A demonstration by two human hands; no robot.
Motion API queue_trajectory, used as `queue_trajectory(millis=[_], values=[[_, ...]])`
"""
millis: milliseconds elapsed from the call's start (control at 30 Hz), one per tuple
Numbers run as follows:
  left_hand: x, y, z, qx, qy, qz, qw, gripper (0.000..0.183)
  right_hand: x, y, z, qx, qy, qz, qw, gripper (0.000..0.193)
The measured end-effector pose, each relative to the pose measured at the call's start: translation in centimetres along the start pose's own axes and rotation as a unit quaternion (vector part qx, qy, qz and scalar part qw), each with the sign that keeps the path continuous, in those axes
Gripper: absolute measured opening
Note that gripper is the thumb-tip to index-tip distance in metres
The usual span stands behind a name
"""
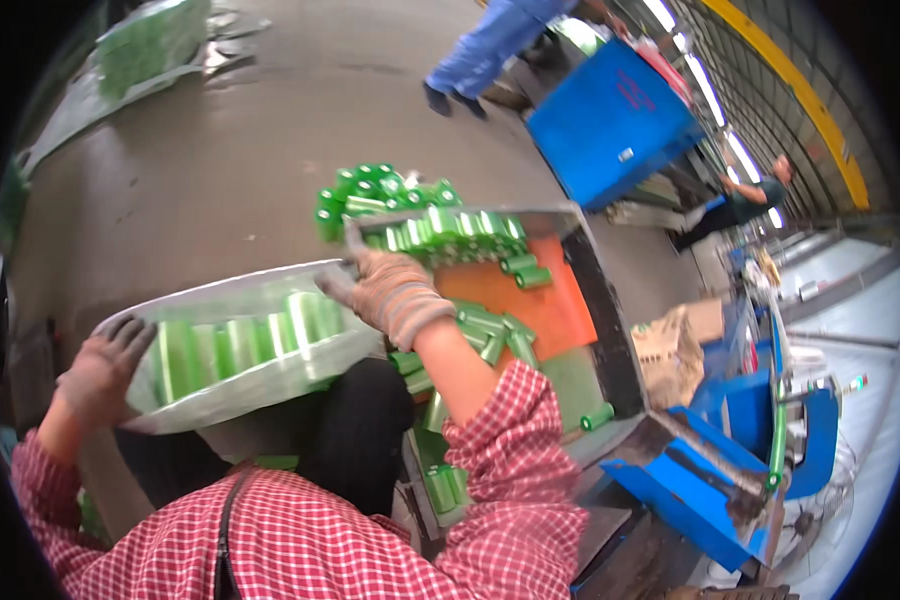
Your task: Packing green plastic film rolls into a transparent plastic bag in a manufacturing facility.
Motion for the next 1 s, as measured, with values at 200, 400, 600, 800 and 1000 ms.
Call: queue_trajectory(millis=[200,400,600,800,1000], values=[[2.9,3.0,0.4,0.242,0.466,0.077,0.847,0.067,-12.9,4.2,35.1,-0.360,-0.002,0.057,0.931,0.035],[-0.6,0.8,1.1,0.349,0.431,-0.018,0.832,0.045,-36.8,14.7,38.8,-0.656,-0.026,-0.062,0.752,0.081],[3.4,-3.7,1.3,0.305,0.305,0.016,0.902,0.039,-33.7,15.3,38.1,-0.641,-0.460,-0.121,0.603,0.077],[1.3,-6.9,6.3,0.004,0.336,-0.101,0.937,0.041,-16.9,14.3,24.8,-0.120,-0.913,-0.036,0.388,0.078],[-2.1,-2.6,9.7,-0.089,0.263,-0.148,0.949,0.015,-4.1,8.5,0.3,-0.027,-0.792,-0.328,0.514,0.069]])
Point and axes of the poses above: each hand's wrist, its own y-axis away from the middle knuckle, its own x-axis out of the back of the hand, z = x × y, the point moved 8 cm from there along -y, towards the middle knuckle, and after that the axes turned 14 degrees about -x, right-handed, at the moved point
